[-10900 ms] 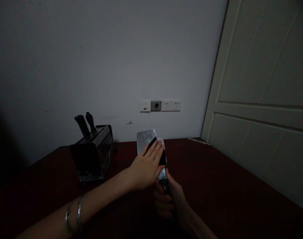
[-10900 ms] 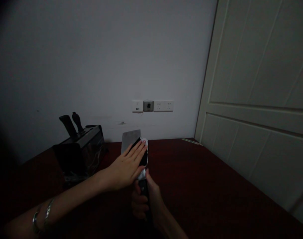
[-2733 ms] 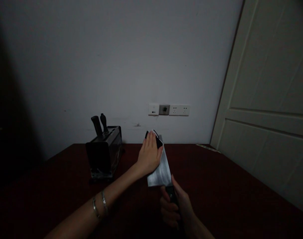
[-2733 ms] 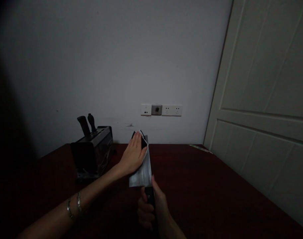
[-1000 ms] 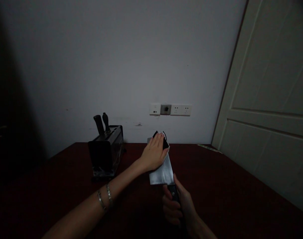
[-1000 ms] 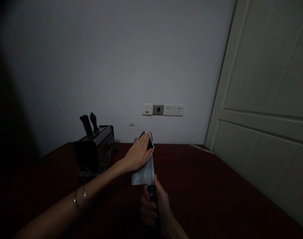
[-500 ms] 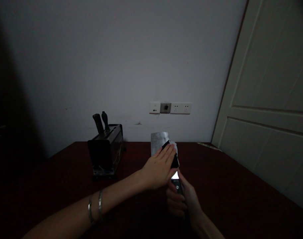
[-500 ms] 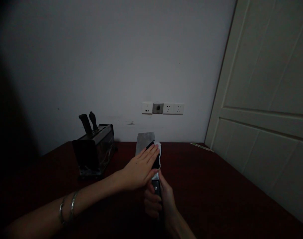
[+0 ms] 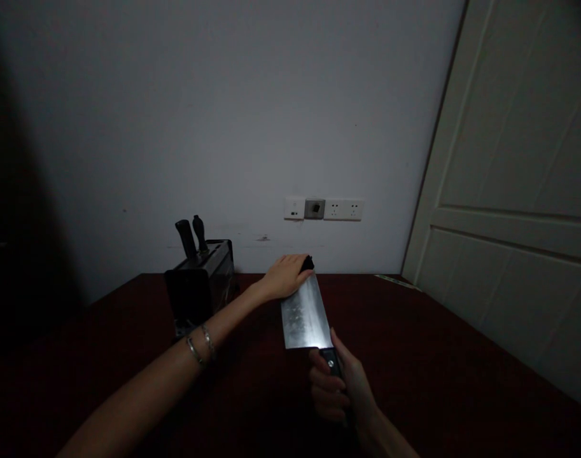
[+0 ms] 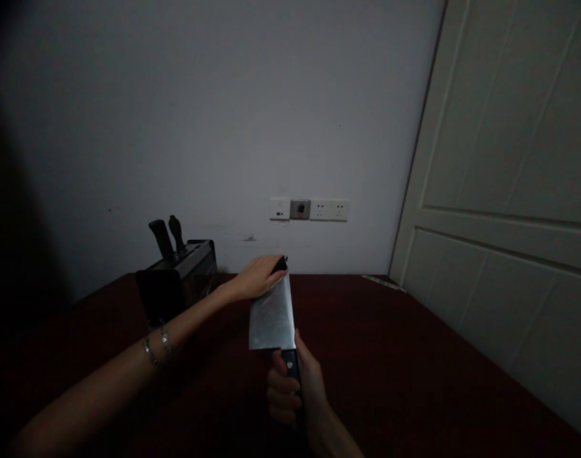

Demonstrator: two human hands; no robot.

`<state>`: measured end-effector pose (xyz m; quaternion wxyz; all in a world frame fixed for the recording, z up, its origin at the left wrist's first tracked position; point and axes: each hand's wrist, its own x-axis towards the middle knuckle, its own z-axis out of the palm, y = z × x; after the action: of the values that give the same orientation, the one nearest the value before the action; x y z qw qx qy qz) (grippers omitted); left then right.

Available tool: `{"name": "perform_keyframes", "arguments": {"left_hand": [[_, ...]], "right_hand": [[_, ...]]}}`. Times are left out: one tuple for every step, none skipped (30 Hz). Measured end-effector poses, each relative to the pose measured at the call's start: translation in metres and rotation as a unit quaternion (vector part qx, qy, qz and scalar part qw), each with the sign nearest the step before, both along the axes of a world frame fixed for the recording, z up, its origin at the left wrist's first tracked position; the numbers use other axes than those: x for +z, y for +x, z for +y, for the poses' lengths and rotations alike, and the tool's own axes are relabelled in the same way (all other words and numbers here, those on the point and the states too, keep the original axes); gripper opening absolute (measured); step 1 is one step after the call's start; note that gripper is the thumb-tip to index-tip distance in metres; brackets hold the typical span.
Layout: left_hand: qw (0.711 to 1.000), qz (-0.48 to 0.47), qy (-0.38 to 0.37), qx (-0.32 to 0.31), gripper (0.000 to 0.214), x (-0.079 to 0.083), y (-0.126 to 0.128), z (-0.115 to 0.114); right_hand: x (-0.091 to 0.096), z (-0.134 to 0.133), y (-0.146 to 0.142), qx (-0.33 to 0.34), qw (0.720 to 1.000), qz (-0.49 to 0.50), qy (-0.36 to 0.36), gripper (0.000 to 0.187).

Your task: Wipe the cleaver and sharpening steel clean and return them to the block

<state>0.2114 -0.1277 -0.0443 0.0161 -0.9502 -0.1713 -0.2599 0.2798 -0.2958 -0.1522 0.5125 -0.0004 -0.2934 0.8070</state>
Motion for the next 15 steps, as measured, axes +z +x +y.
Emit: {"name": "perform_keyframes", "arguments": {"left_hand": [[0.999,-0.010,-0.031,-0.008,0.041,0.003,0.001,0.004],[0.998,-0.022,-0.061,-0.016,0.038,0.007,0.001,0.009],[0.995,-0.040,-0.090,-0.023,0.035,0.011,0.002,0.015],[0.990,-0.063,-0.119,-0.030,0.034,0.015,0.001,0.022],[0.984,-0.092,-0.149,-0.033,0.033,0.019,0.000,0.029],[0.975,-0.127,-0.183,-0.027,0.033,0.022,-0.001,0.037],[0.963,-0.164,-0.215,-0.012,0.034,0.024,-0.003,0.046],[0.949,-0.197,-0.244,0.013,0.035,0.024,-0.005,0.054],[0.937,-0.223,-0.267,0.044,0.035,0.021,-0.008,0.062],[0.928,-0.236,-0.279,0.069,0.035,0.016,-0.010,0.069],[0.925,-0.237,-0.286,0.086,0.034,0.008,-0.013,0.074],[0.924,-0.230,-0.289,0.095,0.032,-0.003,-0.015,0.077],[0.925,-0.218,-0.295,0.101,0.028,-0.015,-0.016,0.077],[0.925,-0.204,-0.302,0.102,0.025,-0.029,-0.017,0.074],[0.925,-0.192,-0.310,0.104,0.022,-0.043,-0.018,0.069]], "right_hand": [[0.001,0.000,0.000,0.000,1.000,-0.001,0.001,0.041],[0.002,0.000,0.000,0.001,1.000,-0.004,0.002,0.041],[0.003,-0.001,0.000,0.001,1.000,-0.009,0.004,0.041],[0.004,-0.001,-0.001,-0.003,1.000,-0.015,0.004,0.041],[0.006,-0.002,-0.001,-0.009,1.000,-0.020,0.003,0.042],[0.008,-0.002,-0.001,-0.018,1.000,-0.026,0.001,0.043],[0.009,-0.003,0.000,-0.029,0.999,-0.031,-0.002,0.044],[0.010,-0.003,0.000,-0.041,0.999,-0.034,-0.006,0.045],[0.010,-0.004,0.000,-0.052,0.998,-0.037,-0.007,0.045],[0.010,-0.004,0.001,-0.060,0.997,-0.040,-0.006,0.046],[0.010,-0.003,0.001,-0.064,0.997,-0.041,-0.003,0.046],[0.009,-0.003,0.001,-0.066,0.997,-0.039,0.000,0.046],[0.009,-0.003,0.001,-0.067,0.997,-0.036,0.004,0.046],[0.008,-0.002,0.001,-0.066,0.997,-0.032,0.008,0.046],[0.008,-0.002,0.002,-0.063,0.998,-0.028,0.013,0.045]]}}
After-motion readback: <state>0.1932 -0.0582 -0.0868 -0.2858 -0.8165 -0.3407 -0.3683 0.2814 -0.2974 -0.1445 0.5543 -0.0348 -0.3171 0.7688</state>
